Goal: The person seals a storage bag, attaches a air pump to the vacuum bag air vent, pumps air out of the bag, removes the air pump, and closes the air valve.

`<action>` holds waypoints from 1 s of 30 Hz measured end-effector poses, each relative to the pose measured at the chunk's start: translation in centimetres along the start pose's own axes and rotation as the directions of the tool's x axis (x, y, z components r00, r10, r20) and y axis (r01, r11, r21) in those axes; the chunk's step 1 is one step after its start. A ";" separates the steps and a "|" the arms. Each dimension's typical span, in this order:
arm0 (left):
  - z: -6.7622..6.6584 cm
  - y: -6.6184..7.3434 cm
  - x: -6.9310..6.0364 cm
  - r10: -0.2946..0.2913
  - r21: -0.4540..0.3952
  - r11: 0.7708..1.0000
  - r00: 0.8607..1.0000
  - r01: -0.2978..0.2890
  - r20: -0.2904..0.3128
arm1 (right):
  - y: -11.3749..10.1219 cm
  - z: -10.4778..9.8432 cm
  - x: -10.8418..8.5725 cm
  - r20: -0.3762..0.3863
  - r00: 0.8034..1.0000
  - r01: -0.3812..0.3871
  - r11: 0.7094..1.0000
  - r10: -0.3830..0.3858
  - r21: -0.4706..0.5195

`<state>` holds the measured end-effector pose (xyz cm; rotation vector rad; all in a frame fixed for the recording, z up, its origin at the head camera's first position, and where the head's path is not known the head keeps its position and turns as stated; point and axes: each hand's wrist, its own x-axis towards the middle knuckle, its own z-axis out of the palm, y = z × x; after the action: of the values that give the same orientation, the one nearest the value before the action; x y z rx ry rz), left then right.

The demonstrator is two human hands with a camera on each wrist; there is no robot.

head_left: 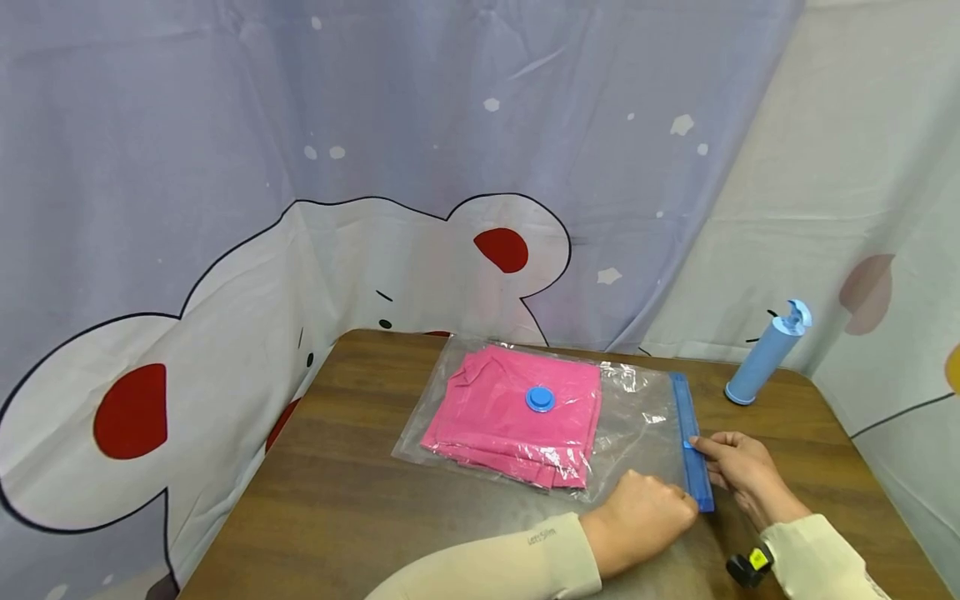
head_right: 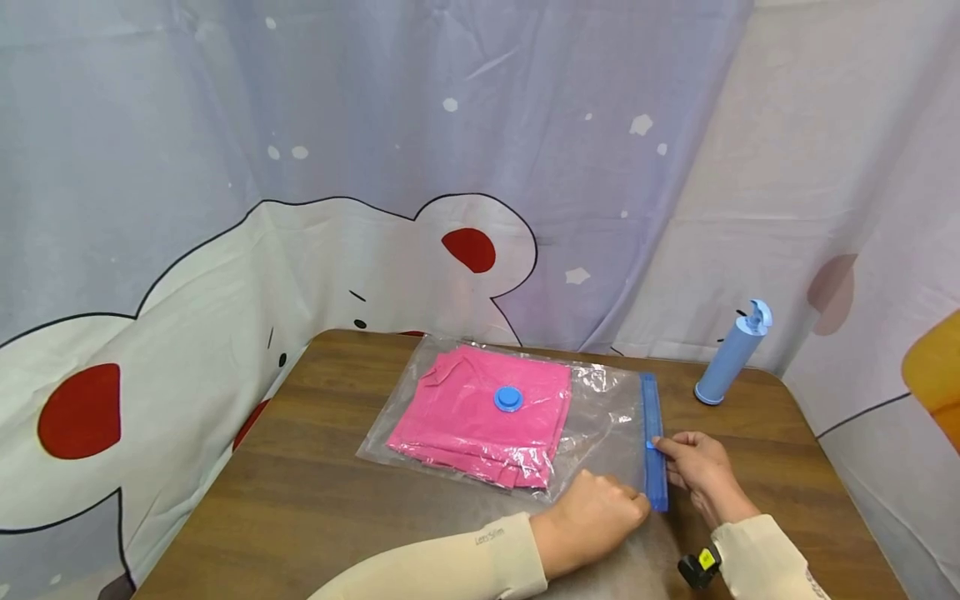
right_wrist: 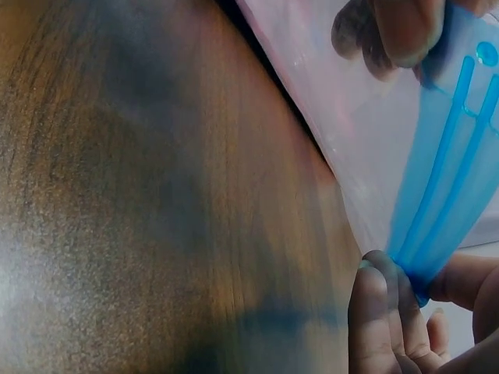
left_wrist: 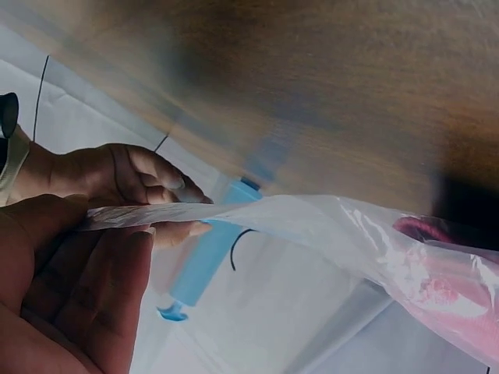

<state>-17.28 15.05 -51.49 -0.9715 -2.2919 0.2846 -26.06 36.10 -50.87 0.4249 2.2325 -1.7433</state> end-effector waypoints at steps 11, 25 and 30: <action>-0.4 0.1 -0.6 0.002 0.006 1.000 1.000 -0.002 -0.030 | -0.3 0.0 0.1 -0.012 1.000 0.004 0.999 -0.003 0.035; -0.5 0.0 -1.4 -0.001 0.007 1.000 0.999 0.001 -0.051 | -0.3 0.3 1.0 -0.010 1.000 0.017 1.000 -0.017 0.007; -0.5 0.1 -1.7 0.004 0.001 1.000 0.999 -0.004 -0.040 | -0.2 0.3 1.1 -0.025 1.000 0.017 1.000 -0.017 0.014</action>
<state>-15.99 13.93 -51.93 -0.9727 -2.2534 0.2655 -27.12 35.80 -51.16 0.4341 2.2482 -1.7727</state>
